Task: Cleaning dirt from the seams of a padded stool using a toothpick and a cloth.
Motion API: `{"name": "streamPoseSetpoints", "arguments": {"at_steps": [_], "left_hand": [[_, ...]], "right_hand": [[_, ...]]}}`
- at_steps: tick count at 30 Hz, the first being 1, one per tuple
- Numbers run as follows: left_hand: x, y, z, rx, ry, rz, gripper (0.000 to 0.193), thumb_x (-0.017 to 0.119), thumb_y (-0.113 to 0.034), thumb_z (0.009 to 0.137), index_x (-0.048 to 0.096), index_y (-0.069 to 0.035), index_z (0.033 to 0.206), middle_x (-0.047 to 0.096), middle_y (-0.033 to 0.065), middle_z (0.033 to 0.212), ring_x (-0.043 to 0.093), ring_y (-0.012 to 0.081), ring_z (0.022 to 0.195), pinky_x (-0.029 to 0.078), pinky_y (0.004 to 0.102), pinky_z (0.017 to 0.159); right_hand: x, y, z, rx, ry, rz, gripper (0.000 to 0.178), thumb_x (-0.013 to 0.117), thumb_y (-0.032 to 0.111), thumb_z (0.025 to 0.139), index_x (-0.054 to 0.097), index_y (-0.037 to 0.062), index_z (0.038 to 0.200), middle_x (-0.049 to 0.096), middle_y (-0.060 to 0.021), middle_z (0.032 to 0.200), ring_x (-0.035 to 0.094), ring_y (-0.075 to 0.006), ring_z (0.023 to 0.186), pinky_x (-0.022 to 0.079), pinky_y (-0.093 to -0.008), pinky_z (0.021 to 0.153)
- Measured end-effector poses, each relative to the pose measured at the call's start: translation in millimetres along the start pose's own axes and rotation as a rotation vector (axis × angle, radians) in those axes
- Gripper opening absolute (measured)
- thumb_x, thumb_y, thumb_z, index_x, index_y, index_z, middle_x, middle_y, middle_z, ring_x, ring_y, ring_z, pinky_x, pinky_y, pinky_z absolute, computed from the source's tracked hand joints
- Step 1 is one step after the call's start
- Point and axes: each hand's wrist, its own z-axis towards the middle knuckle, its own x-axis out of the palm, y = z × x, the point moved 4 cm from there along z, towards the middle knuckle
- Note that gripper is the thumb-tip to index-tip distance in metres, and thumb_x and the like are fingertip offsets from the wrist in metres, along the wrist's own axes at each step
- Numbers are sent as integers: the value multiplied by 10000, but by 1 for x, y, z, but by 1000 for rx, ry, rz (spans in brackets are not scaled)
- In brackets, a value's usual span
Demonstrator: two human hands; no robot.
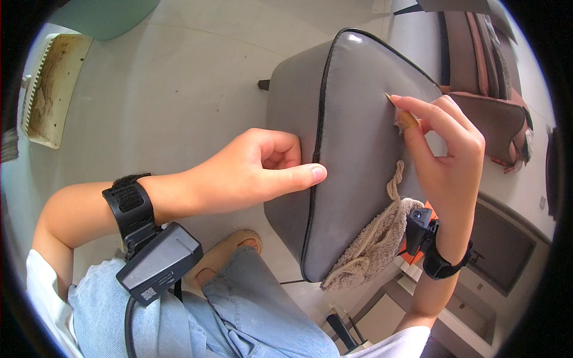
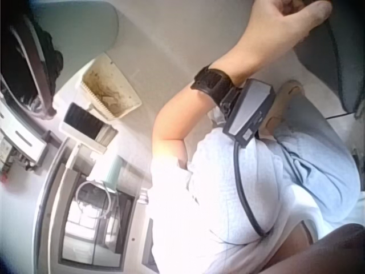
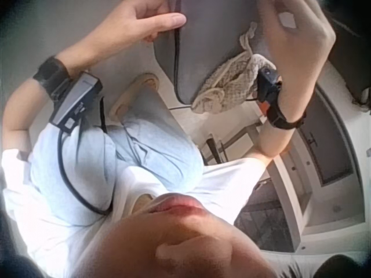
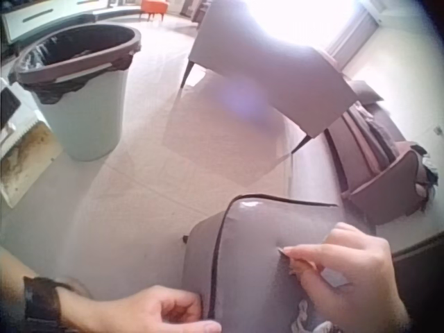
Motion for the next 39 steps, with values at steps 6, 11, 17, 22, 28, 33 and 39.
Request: {"name": "streamPoseSetpoints", "arguments": {"at_steps": [6,11,17,22,28,33,39], "left_hand": [[-3,2,2,7,1,-11,304,594,-285,809,463,-58,656,473,-19,595,452,48,551,348,200,485],[-2,-2,1,9,-17,6,331,609,-317,792,474,-59,635,475,-24,586,433,44,544,330,201,477],[-4,-1,3,13,-8,5,333,618,-317,786,475,-62,626,465,-33,580,424,42,542,325,201,474],[-4,1,5,-19,16,30,303,614,-282,797,475,-58,647,469,-33,600,439,39,561,349,193,492],[-1,4,8,-14,38,35,296,621,-263,794,474,-55,644,440,-41,584,388,32,555,320,196,490],[0,7,13,16,55,1,303,631,-239,787,467,-53,613,439,-39,570,396,35,563,335,200,513],[-11,1,4,13,74,-4,295,650,-223,768,492,-46,592,487,-19,573,434,50,568,359,210,533]], "right_hand": [[2,-3,4,-71,25,36,266,589,-73,682,652,39,915,530,-33,662,462,-89,579,364,-197,512],[-3,-1,5,0,-28,16,271,610,-76,660,650,26,907,520,-31,660,461,-97,595,371,-203,527],[-1,-3,8,-34,15,61,261,601,-76,645,647,32,878,481,-37,622,455,-123,573,368,-223,515],[-1,-10,9,-22,-37,67,260,601,-70,624,647,44,853,451,-43,588,451,-146,562,364,-243,494],[-2,-13,8,-148,-3,16,257,602,-72,622,646,38,850,466,-42,596,457,-143,562,369,-237,503],[-5,-21,7,-23,-35,65,238,611,-74,621,650,34,830,461,-34,586,442,-132,562,357,-231,498],[-4,-7,14,-54,23,156,254,608,-88,602,652,32,821,458,-28,583,435,-131,560,345,-229,492]]}}
